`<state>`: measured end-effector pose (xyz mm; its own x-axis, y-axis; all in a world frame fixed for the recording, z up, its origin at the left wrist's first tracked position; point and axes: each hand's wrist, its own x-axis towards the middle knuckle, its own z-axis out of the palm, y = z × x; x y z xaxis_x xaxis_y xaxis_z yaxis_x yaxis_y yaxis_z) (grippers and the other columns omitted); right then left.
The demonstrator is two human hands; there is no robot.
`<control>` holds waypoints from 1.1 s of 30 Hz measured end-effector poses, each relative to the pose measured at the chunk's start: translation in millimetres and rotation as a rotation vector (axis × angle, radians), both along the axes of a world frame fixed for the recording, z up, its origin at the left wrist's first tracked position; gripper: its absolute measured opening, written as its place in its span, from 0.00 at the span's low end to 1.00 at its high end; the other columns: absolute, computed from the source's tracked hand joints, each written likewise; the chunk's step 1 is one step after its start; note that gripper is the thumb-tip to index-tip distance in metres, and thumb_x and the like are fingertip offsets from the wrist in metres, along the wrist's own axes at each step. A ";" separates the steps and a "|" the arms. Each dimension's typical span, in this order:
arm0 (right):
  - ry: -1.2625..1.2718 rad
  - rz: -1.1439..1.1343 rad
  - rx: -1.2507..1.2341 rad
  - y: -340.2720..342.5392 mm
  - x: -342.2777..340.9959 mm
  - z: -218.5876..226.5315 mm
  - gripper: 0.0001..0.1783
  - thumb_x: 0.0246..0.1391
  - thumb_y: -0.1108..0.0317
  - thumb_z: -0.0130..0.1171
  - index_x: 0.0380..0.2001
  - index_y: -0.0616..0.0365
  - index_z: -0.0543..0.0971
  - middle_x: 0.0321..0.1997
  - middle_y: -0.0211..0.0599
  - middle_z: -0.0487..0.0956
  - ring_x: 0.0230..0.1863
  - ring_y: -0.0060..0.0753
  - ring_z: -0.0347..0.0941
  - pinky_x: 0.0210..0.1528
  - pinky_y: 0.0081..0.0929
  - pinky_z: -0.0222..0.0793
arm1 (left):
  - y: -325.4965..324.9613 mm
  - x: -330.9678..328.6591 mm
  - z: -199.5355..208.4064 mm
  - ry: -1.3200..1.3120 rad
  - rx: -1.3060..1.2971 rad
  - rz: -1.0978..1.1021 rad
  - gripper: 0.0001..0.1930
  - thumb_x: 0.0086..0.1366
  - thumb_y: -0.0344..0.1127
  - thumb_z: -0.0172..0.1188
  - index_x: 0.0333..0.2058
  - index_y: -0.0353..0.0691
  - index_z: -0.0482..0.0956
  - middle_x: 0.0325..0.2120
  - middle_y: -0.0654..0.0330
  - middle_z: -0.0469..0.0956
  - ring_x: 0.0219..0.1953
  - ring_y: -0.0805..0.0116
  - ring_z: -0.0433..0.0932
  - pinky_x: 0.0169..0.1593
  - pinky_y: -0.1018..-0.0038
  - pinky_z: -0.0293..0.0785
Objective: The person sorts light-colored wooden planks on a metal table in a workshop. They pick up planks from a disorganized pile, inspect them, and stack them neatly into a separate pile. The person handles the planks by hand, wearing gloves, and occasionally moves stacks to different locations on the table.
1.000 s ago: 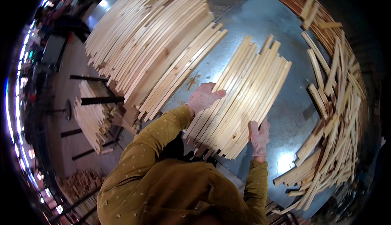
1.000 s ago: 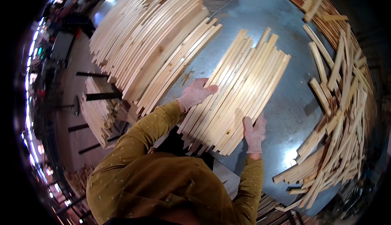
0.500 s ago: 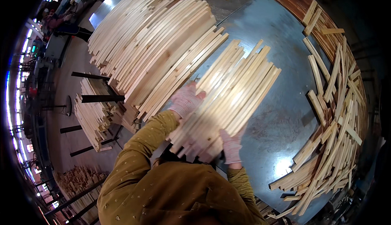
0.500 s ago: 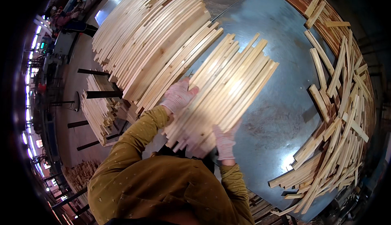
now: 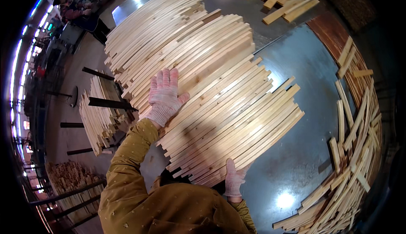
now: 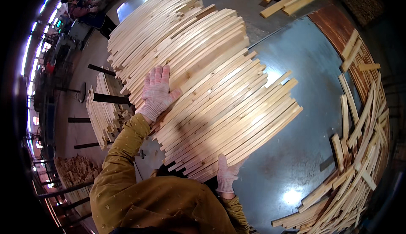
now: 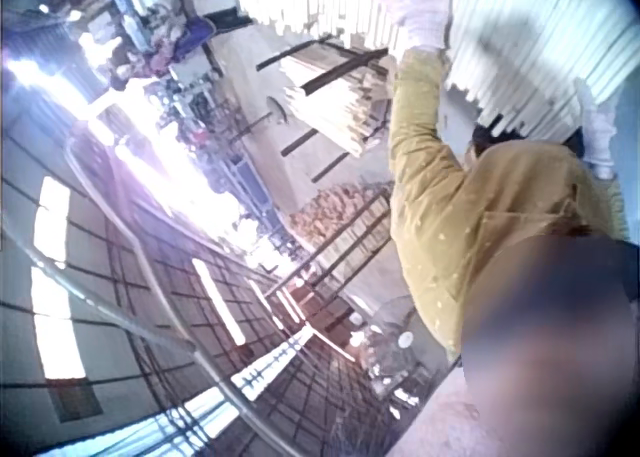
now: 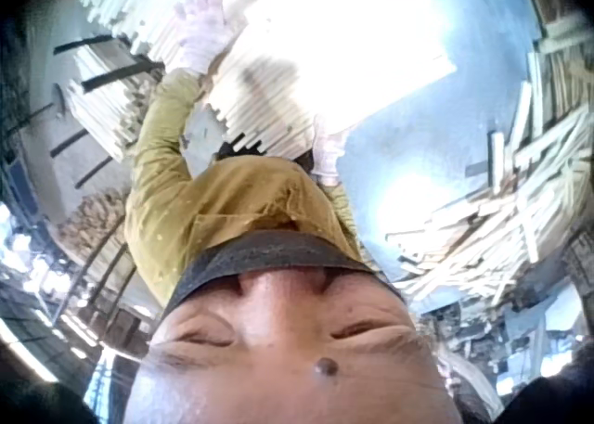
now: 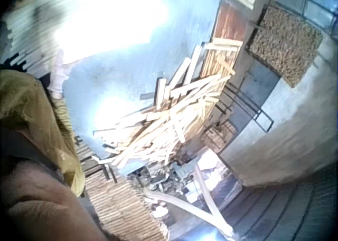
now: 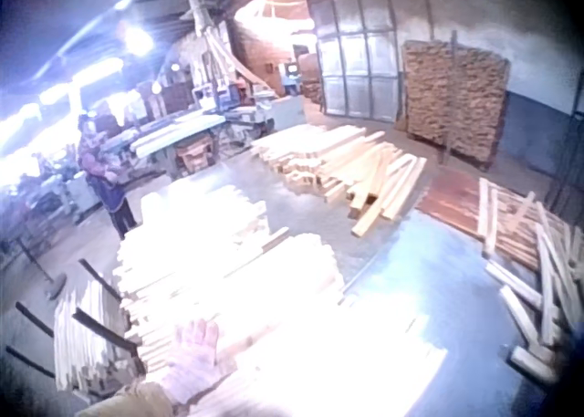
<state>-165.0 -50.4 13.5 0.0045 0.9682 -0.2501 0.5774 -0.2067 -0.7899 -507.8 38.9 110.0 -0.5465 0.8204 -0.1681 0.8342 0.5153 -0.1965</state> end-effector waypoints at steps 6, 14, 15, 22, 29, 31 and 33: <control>0.330 -0.163 -0.098 5.8 -17.2 -33.4 0.57 0.53 0.67 0.72 0.74 0.69 0.45 0.70 0.51 0.63 0.66 0.45 0.63 0.70 0.38 0.57 | 8.0 -15.2 13.3 -0.135 -0.036 -0.044 0.53 0.56 0.57 0.68 0.71 0.38 0.51 0.70 0.43 0.53 0.73 0.43 0.51 0.74 0.51 0.46; 0.755 -0.099 -0.167 73.3 -111.0 -20.4 0.57 0.48 0.73 0.74 0.73 0.68 0.46 0.67 0.49 0.65 0.62 0.43 0.68 0.62 0.37 0.70 | 43.7 -106.7 -7.2 -0.025 0.018 -0.046 0.53 0.59 0.60 0.64 0.74 0.41 0.47 0.73 0.42 0.50 0.74 0.42 0.49 0.75 0.49 0.44; 0.773 0.021 -0.161 81.5 -123.6 -33.7 0.55 0.50 0.73 0.73 0.72 0.66 0.47 0.67 0.47 0.66 0.63 0.41 0.68 0.62 0.36 0.69 | 50.8 -119.5 -11.0 -0.029 0.032 -0.070 0.54 0.59 0.60 0.63 0.74 0.41 0.46 0.73 0.41 0.49 0.75 0.41 0.48 0.75 0.49 0.43; 0.976 0.048 -0.072 127.4 -241.1 -39.1 0.59 0.57 0.76 0.68 0.75 0.56 0.33 0.68 0.44 0.66 0.64 0.36 0.68 0.62 0.34 0.69 | 94.5 -244.2 -32.3 0.030 0.061 -0.015 0.51 0.59 0.56 0.64 0.74 0.41 0.49 0.72 0.41 0.52 0.75 0.43 0.49 0.75 0.51 0.42; 0.702 0.006 -0.244 162.5 -340.4 -55.7 0.72 0.49 0.75 0.74 0.75 0.54 0.23 0.63 0.51 0.71 0.57 0.39 0.74 0.55 0.31 0.75 | 134.9 -336.7 -31.9 -0.022 -0.067 0.028 0.52 0.59 0.59 0.63 0.74 0.43 0.48 0.75 0.46 0.48 0.76 0.48 0.46 0.76 0.56 0.43; 0.559 0.082 -0.216 157.3 -353.1 -67.0 0.70 0.50 0.76 0.72 0.75 0.54 0.25 0.62 0.48 0.69 0.54 0.38 0.73 0.51 0.30 0.75 | 139.4 -356.7 -26.1 -0.010 -0.062 0.029 0.51 0.60 0.60 0.62 0.74 0.43 0.49 0.74 0.47 0.49 0.76 0.49 0.47 0.76 0.57 0.43; 0.528 0.112 -0.178 159.7 -368.8 -79.0 0.69 0.51 0.68 0.72 0.75 0.57 0.27 0.54 0.48 0.74 0.45 0.38 0.75 0.44 0.29 0.75 | 149.6 -370.7 -22.6 0.023 0.032 -0.048 0.49 0.61 0.59 0.61 0.73 0.42 0.51 0.74 0.46 0.52 0.75 0.48 0.50 0.75 0.57 0.46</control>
